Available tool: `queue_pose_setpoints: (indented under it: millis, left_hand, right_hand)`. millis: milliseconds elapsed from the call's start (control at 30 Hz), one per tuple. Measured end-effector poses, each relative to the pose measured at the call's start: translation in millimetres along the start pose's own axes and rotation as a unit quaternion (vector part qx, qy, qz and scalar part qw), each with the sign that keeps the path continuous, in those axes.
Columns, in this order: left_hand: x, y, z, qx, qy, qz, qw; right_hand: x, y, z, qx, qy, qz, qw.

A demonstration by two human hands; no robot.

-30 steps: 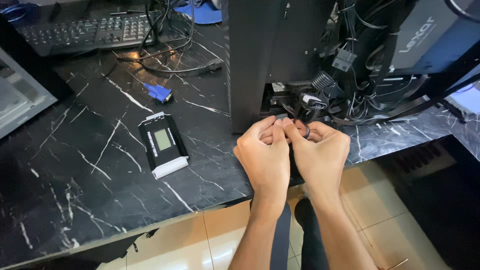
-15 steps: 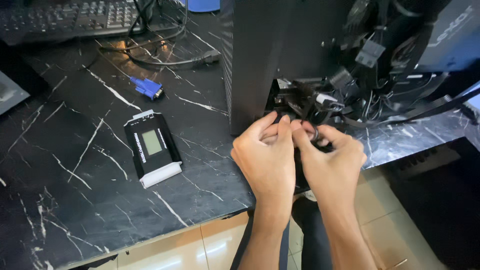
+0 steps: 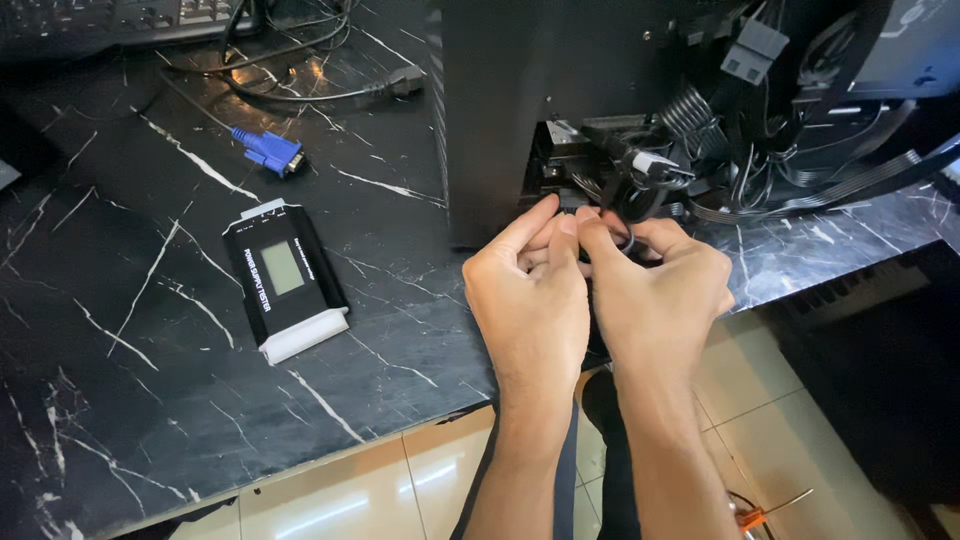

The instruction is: The person organizes and bundles a cluster of black cables at the back of a computer tower using a black cable tie. They wrap the tie around the wires, pull it tight to secure the bundle, and trim the excess length of the tie.

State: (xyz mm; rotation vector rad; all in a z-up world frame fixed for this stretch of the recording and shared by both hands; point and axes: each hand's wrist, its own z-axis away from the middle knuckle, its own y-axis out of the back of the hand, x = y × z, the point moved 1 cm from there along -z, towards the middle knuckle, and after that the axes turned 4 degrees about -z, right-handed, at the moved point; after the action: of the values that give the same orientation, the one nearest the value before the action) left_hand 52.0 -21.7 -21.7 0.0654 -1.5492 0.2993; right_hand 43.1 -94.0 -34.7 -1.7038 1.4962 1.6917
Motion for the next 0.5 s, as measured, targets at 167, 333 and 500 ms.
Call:
queue_pose_setpoints:
  millis: [167, 333, 500]
  left_hand:
    - [-15, 3, -7, -0.006, -0.007, -0.013, 1.0]
    - [-13, 8, -8, -0.016, -0.001, -0.041, 0.999]
    - [-19, 12, -13, -0.062, -0.038, -0.065, 0.995]
  right_hand:
    - [-3, 2, 6, 0.014, 0.035, 0.016, 0.999]
    - [6, -1, 3, 0.017, 0.07, 0.028, 0.997]
    - [15, -7, -3, 0.011, 0.047, 0.036, 0.998]
